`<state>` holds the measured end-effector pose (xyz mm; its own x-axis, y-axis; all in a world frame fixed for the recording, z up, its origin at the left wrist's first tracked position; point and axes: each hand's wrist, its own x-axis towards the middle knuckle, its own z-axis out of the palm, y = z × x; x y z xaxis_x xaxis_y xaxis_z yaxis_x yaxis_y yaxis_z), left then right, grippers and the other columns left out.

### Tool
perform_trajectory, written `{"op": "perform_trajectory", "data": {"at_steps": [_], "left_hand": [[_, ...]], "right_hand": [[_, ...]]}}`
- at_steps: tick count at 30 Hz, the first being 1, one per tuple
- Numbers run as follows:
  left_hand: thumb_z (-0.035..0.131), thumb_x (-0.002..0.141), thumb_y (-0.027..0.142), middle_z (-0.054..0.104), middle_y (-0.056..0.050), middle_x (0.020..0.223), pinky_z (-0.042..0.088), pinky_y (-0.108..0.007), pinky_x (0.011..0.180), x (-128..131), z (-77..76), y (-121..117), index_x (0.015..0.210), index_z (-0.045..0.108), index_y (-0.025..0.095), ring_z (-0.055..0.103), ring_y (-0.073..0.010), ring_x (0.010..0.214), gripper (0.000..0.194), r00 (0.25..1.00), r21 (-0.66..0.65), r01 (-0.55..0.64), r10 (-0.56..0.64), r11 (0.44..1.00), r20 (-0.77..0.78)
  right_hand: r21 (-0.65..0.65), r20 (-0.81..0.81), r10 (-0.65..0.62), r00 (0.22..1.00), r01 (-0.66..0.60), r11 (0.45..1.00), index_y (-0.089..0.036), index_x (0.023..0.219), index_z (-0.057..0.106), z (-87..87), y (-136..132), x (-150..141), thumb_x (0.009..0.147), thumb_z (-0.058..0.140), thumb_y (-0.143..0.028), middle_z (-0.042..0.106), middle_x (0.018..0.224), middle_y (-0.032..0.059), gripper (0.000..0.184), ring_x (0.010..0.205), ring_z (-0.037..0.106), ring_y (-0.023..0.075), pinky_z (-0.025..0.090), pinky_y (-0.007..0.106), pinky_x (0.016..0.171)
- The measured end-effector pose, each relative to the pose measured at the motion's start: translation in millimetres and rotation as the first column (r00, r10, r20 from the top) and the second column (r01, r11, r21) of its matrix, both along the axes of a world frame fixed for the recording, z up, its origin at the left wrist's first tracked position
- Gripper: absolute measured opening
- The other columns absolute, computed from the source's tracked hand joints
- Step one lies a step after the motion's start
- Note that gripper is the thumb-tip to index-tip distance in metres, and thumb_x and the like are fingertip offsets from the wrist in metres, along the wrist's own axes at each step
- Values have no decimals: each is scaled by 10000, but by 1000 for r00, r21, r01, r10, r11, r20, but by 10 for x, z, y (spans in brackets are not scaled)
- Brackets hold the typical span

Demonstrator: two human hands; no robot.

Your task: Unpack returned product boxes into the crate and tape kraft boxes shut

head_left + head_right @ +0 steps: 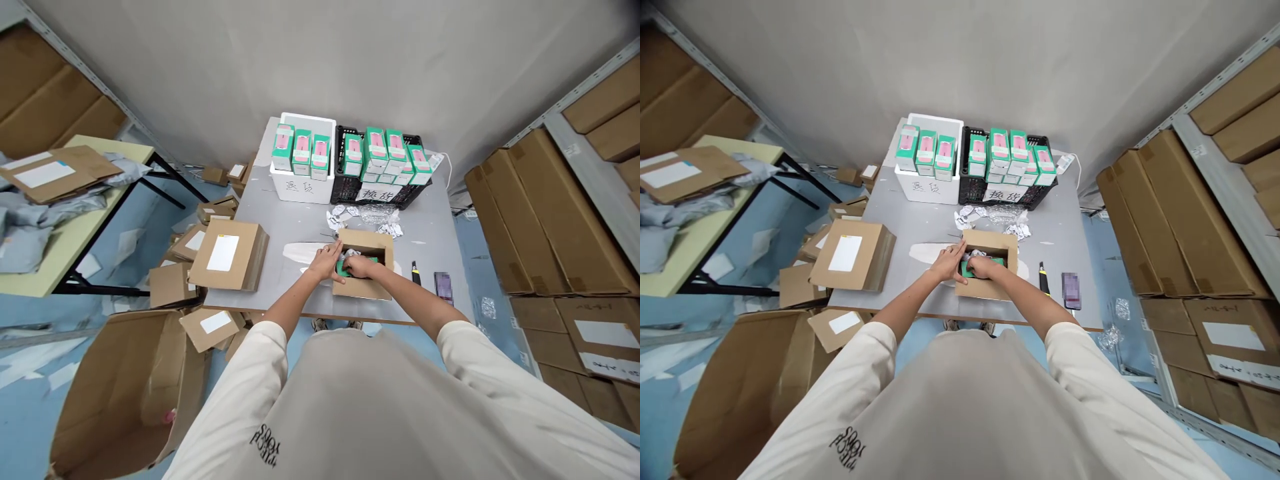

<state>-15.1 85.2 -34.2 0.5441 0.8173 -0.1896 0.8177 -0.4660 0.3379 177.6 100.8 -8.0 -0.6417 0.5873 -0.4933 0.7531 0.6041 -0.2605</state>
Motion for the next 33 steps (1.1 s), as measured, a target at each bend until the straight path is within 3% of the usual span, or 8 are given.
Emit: {"op": "perform_trajectory", "data": {"at_steps": [7, 12, 17, 20, 25, 29, 33], "left_hand": [[786, 609, 765, 41, -188, 1721, 332, -498, 1112, -27, 5, 14, 1655, 11, 173, 346, -444, 1421, 1430, 1000, -20, 6, -6, 1000, 4], [768, 615, 786, 35, -181, 1723, 335, -492, 1112, -44, -36, 26, 1656, 3, 181, 360, -440, 1414, 1426, 1000, -16, 18, -18, 1000, 7], [772, 602, 791, 63, -184, 1720, 347, -489, 1107, -56, -50, 27, 1656, 19, 173, 386, -430, 1392, 1435, 1000, -5, 14, -14, 1000, -5], [788, 577, 789, 70, -187, 1719, 338, -502, 1110, -55, -44, 37, 1655, -7, 176, 374, -440, 1396, 1473, 1000, -13, 6, -6, 1000, -7], [818, 552, 769, 66, -192, 1719, 339, -495, 1103, -38, -23, 45, 1653, -25, 191, 378, -440, 1395, 1502, 1000, -34, -7, 7, 999, -6], [829, 524, 778, 59, -192, 1719, 329, -474, 1123, -32, -30, 44, 1653, -2, 190, 372, -431, 1407, 1520, 1000, -22, -13, 13, 1000, -1], [821, 534, 783, 68, -175, 1722, 344, -494, 1115, -29, -43, 51, 1656, 23, 199, 366, -443, 1408, 1496, 1000, -27, -9, 9, 1000, -8]], "right_hand": [[49, 59, 118, 991, -121, 991, -167, 1185, 705, -237, 69, 75, 859, 701, -324, 601, 1330, 169, 363, 1209, 571, 321, 463, 404, 984], [106, 66, 118, 991, -124, 987, -184, 1258, 617, -356, 76, 83, 821, 735, -290, 609, 1312, 157, 465, 1262, 505, 312, 373, 446, 1088], [132, 36, 83, 996, -87, 987, -173, 1283, 569, -401, 75, 76, 775, 736, -269, 630, 1278, 174, 543, 1230, 498, 329, 342, 444, 1070], [127, -18, 70, 997, -67, 990, -163, 1261, 564, -324, 82, 140, 757, 722, -265, 629, 1259, 179, 538, 1200, 508, 336, 337, 432, 1043], [134, -85, 26, 996, -15, 991, -180, 1156, 559, -32, 43, 390, 760, 696, -314, 642, 1181, 151, 440, 1083, 543, 317, 362, 395, 964], [152, -261, -192, 946, 237, 960, -207, 1088, 514, 197, -34, 590, 724, 712, -351, 651, 1080, 92, 439, 989, 564, 278, 399, 347, 881], [97, -470, -440, 765, 541, 836, -235, 1057, 451, 414, -105, 728, 715, 719, -408, 626, 1015, 41, 468, 883, 559, 225, 426, 308, 765]]}}
